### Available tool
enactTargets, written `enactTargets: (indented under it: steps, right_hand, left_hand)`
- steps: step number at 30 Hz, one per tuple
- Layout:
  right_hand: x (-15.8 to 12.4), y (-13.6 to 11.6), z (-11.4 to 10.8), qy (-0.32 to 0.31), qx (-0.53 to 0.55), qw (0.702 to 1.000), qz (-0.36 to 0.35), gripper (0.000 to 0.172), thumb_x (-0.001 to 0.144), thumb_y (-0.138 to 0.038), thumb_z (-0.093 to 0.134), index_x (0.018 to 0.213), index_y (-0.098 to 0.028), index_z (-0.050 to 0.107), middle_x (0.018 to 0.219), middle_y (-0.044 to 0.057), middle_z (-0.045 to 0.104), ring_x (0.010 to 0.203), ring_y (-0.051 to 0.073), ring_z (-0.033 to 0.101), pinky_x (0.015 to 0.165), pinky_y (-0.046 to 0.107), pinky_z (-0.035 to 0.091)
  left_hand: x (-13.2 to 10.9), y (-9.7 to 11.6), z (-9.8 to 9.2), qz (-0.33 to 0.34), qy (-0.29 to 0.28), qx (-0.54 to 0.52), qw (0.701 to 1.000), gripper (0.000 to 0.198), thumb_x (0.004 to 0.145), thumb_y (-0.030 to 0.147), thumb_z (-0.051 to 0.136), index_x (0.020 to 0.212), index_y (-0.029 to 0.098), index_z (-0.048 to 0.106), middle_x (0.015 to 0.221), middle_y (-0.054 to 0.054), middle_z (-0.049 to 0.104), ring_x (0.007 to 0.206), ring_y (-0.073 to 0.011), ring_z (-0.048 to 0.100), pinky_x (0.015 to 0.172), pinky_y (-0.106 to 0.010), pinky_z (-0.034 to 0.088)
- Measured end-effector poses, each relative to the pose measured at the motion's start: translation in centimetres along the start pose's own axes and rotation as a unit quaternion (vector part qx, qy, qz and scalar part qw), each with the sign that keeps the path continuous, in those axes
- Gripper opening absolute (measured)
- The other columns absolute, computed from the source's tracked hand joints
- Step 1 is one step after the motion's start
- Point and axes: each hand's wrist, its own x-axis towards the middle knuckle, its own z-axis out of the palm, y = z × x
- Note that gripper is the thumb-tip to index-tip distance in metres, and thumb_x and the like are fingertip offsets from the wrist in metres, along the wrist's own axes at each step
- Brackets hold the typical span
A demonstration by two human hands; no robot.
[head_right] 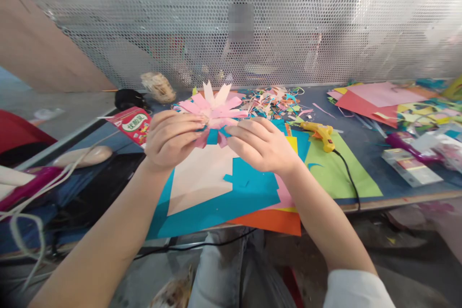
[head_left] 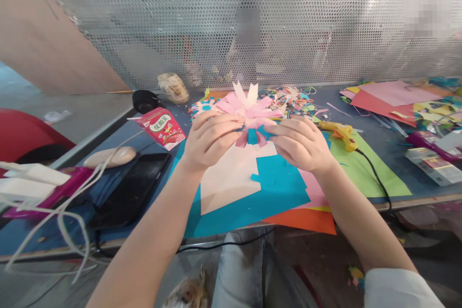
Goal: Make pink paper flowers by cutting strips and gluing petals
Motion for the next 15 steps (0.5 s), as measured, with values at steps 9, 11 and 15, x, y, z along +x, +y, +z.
enactTargets:
  steps: [9, 11, 15]
  right_hand:
    - [-0.02, -0.03, 0.21, -0.009, 0.042, 0.999, 0.002, 0.02, 0.085, -0.01, 0.049, 0.101, -0.021, 0.052, 0.097, 0.005, 0.069, 0.099, 0.014, 0.059, 0.081, 0.032, 0.051]
    - [0.1, -0.02, 0.19, -0.008, 0.041, 0.999, -0.003, 0.018, 0.085, -0.009, 0.048, 0.098, -0.02, 0.052, 0.096, 0.005, 0.069, 0.096, 0.015, 0.06, 0.079, 0.032, 0.052]
    - [0.13, 0.0, 0.26, -0.004, 0.041, 0.999, -0.003, 0.019, 0.084, -0.009, 0.05, 0.1, -0.019, 0.052, 0.095, 0.006, 0.069, 0.095, 0.016, 0.061, 0.077, 0.032, 0.052]
  left_hand:
    - [-0.02, 0.14, 0.14, 0.003, -0.018, 0.0, 1.0, 0.003, 0.081, 0.021, 0.059, 0.082, 0.023, 0.058, 0.095, 0.0, 0.069, 0.095, -0.0176, 0.065, 0.081, -0.036, 0.049]
    - [0.16, 0.22, 0.09, 0.025, 0.001, -0.02, 0.999, 0.01, 0.079, 0.016, 0.06, 0.084, 0.024, 0.057, 0.098, 0.0, 0.069, 0.099, -0.0172, 0.064, 0.083, -0.035, 0.049]
    - [0.52, 0.33, 0.02, 0.047, 0.02, -0.03, 0.998, 0.02, 0.075, 0.009, 0.063, 0.088, 0.023, 0.056, 0.1, -0.001, 0.069, 0.102, -0.0178, 0.063, 0.086, -0.035, 0.048]
